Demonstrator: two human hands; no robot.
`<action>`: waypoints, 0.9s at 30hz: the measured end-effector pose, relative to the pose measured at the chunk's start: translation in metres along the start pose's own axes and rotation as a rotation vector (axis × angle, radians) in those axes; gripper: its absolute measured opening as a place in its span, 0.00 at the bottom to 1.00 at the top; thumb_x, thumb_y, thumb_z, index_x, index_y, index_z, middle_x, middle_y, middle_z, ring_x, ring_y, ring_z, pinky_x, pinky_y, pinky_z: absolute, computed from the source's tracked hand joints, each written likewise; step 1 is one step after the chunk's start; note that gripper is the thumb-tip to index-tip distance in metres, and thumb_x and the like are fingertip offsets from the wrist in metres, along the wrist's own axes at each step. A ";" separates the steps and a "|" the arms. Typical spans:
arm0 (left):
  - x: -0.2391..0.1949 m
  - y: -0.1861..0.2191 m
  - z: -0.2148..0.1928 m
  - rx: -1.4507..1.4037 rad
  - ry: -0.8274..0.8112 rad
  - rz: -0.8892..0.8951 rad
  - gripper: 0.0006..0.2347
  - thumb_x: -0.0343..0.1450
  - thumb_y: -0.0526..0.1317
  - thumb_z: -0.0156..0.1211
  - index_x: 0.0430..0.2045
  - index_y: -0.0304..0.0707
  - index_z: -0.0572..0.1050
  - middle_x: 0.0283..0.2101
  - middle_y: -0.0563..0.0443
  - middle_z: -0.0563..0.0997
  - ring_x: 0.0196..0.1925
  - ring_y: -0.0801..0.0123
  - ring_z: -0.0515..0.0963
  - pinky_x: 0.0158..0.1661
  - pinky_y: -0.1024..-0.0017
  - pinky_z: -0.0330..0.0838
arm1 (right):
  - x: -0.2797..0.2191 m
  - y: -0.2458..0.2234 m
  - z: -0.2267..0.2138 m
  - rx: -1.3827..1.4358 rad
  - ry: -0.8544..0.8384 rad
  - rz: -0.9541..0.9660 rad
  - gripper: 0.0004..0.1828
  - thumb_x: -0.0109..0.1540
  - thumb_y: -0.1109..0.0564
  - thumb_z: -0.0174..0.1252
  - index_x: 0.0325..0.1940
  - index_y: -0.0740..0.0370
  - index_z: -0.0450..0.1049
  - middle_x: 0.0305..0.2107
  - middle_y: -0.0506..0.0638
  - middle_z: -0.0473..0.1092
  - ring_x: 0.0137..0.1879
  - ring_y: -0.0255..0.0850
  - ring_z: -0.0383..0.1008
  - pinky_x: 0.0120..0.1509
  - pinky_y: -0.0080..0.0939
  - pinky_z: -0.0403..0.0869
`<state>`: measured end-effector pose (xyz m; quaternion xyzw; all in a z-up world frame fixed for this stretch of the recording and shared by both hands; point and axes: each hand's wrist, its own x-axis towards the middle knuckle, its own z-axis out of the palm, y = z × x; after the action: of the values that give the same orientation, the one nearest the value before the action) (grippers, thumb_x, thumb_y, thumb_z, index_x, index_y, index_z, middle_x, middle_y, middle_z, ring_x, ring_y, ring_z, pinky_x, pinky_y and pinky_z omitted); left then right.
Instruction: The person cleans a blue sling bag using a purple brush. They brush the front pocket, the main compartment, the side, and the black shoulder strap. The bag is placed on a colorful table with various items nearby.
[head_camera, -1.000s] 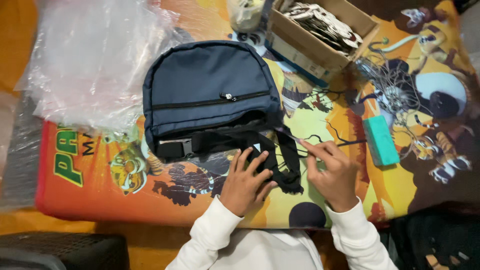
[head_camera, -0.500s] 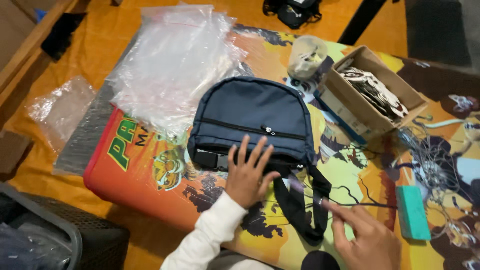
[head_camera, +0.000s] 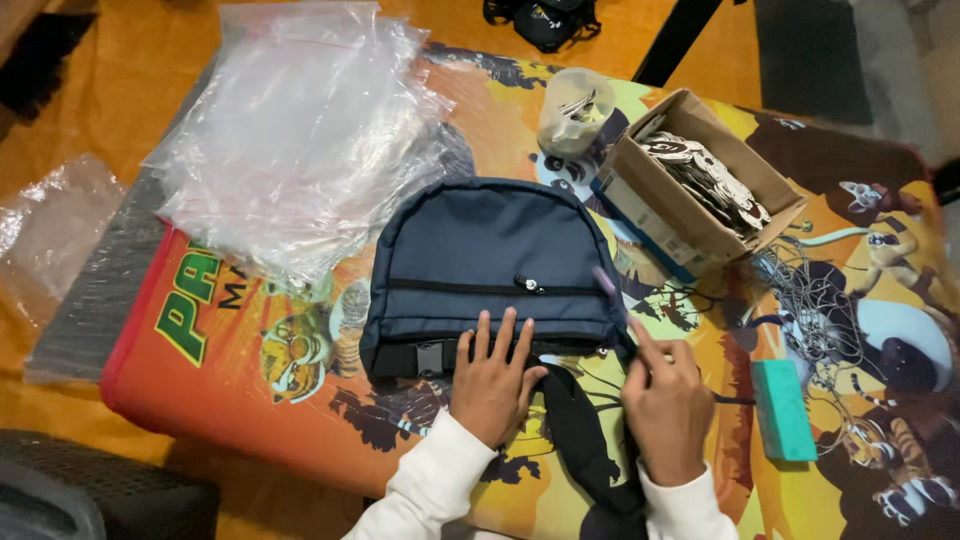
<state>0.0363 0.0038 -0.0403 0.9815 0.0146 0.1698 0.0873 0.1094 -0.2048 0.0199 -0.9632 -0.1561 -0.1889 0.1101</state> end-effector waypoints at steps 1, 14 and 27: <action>0.001 0.001 -0.001 -0.001 -0.001 0.002 0.26 0.78 0.58 0.45 0.69 0.46 0.64 0.72 0.43 0.65 0.71 0.38 0.63 0.61 0.46 0.59 | 0.001 -0.014 -0.003 -0.001 0.000 0.002 0.32 0.59 0.63 0.59 0.65 0.37 0.77 0.36 0.43 0.69 0.31 0.47 0.72 0.26 0.50 0.70; 0.008 0.003 -0.020 -0.132 0.105 0.046 0.21 0.76 0.53 0.53 0.61 0.43 0.73 0.65 0.43 0.73 0.65 0.44 0.71 0.56 0.52 0.64 | -0.007 -0.051 -0.009 0.288 -0.189 -0.021 0.30 0.58 0.65 0.55 0.62 0.41 0.77 0.39 0.46 0.71 0.27 0.49 0.72 0.28 0.47 0.69; 0.007 0.002 -0.020 -0.144 0.086 0.026 0.20 0.76 0.51 0.56 0.60 0.46 0.73 0.57 0.33 0.73 0.61 0.42 0.71 0.53 0.52 0.65 | -0.025 -0.042 -0.018 0.439 -0.120 0.026 0.33 0.59 0.69 0.57 0.66 0.43 0.74 0.41 0.47 0.72 0.35 0.39 0.76 0.36 0.41 0.73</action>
<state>0.0361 0.0054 -0.0185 0.9646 -0.0066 0.2133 0.1546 0.0670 -0.1772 0.0323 -0.9277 -0.1872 -0.0911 0.3100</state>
